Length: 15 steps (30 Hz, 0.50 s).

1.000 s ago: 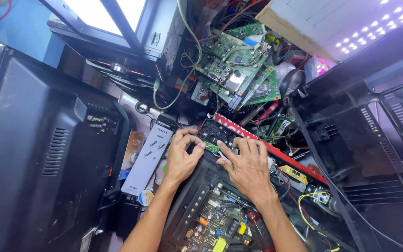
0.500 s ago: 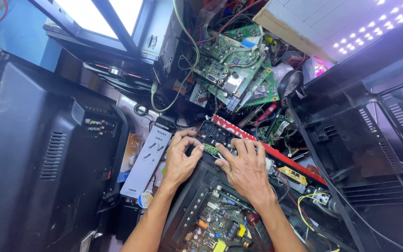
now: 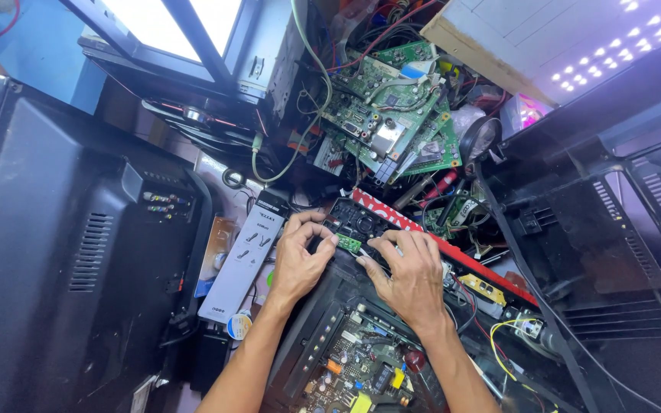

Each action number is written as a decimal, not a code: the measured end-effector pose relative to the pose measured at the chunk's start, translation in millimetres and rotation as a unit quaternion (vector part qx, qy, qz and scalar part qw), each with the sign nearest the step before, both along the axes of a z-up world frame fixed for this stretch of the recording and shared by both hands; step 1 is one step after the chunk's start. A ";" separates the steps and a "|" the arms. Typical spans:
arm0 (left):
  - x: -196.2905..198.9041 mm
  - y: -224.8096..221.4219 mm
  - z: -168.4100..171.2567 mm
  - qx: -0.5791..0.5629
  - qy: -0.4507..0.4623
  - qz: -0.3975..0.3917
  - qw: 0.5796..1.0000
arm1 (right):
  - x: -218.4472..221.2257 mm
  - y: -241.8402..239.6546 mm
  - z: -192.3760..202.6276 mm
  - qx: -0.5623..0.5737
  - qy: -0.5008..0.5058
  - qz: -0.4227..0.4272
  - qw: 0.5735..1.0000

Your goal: Connecting internal components and wiring while repairing a television

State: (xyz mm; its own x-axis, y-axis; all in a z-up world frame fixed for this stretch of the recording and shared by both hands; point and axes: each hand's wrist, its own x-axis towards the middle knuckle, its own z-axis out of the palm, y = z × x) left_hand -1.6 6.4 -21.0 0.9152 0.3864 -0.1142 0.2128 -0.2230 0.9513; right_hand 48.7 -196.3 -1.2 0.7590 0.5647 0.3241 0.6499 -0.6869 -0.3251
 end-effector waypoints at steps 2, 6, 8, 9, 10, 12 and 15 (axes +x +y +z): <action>-0.1 0.1 3.4 -0.002 -0.002 -0.001 1.000 | -0.2 -0.6 -1.1 0.009 0.000 0.004 1.000; -0.4 0.8 6.0 -0.004 -0.009 -0.001 1.000 | -0.1 0.0 -4.7 0.024 -0.001 0.024 0.999; -0.4 1.5 4.7 -0.004 -0.015 -0.006 1.000 | -1.0 1.2 -6.6 0.021 -0.001 0.025 0.999; -1.0 1.8 3.9 -0.004 -0.022 -0.010 1.000 | -1.9 1.8 -7.7 0.018 -0.001 0.026 0.999; -0.7 1.9 2.9 -0.004 -0.022 -0.010 1.000 | -2.1 3.2 -4.8 0.018 -0.001 0.026 0.999; -1.0 2.4 1.2 -0.001 -0.043 -0.019 0.999 | -2.9 6.4 1.0 0.039 -0.008 0.027 0.999; 1.4 0.2 6.2 0.011 -0.062 -0.014 0.998 | -1.8 5.2 2.5 0.086 0.015 -0.006 0.996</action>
